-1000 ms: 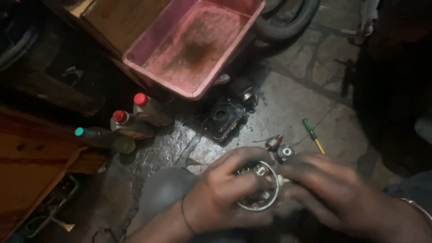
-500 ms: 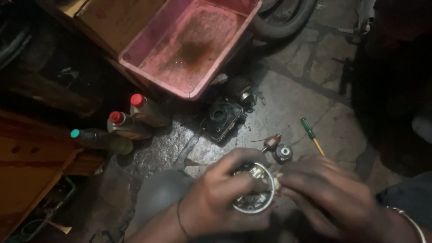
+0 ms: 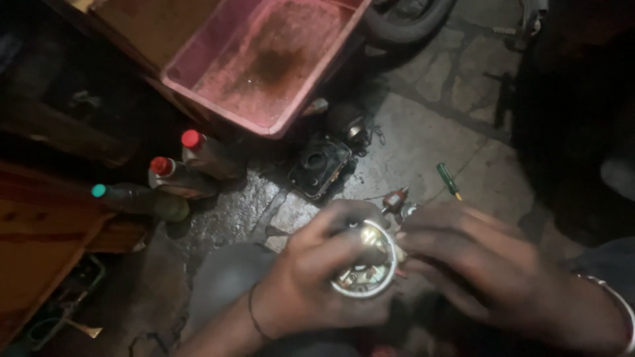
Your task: Disassemble and inspect a motorcycle starter motor assembly.
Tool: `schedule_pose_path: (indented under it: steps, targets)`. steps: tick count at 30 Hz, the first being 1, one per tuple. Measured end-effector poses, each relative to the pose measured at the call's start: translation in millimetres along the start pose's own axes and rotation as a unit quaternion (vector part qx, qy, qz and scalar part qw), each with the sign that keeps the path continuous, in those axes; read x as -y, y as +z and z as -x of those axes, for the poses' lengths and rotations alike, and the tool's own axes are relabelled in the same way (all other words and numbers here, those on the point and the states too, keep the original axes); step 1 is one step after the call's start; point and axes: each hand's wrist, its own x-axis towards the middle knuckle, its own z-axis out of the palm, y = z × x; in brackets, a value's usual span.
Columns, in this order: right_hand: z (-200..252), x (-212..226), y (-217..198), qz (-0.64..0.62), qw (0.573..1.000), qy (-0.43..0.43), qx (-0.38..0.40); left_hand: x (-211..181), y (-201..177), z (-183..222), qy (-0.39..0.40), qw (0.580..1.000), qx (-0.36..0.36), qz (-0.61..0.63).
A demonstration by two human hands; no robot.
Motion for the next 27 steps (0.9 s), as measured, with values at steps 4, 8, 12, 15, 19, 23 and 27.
schedule_pose_path:
  steps: [4, 8, 12, 15, 19, 23, 27]
  targets:
    - [-2, -3, -1, 0.096, 0.993, -0.063, -0.013, 6, 2, -1, -0.009, 0.999, -0.001, 0.033]
    - [6, -18, 6, 0.018, 0.999, 0.022, 0.017, 14, -3, -6, -0.011, 1.000, 0.012, -0.006]
    - [-7, -44, 12, -0.003, 0.977, 0.197, 0.084, 13, -12, -13, -0.036, 0.997, 0.001, -0.062]
    - [-28, -73, 26, -0.210, 0.947, 0.205, 0.131, 13, -31, -2, -0.113, 0.986, -0.024, -0.119]
    - [-6, -143, 105, 0.007, 0.883, 0.368, 0.291, 13, -56, 26, -0.190, 0.965, -0.085, -0.160]
    - [40, -225, 206, 0.139, 0.899, 0.218, 0.354, 11, -69, 47, -0.263, 0.944, -0.100, -0.175]
    - [58, -246, 258, 0.304, 0.811, 0.266, 0.424, 20, -74, 70, -0.301, 0.931, -0.114, -0.172]
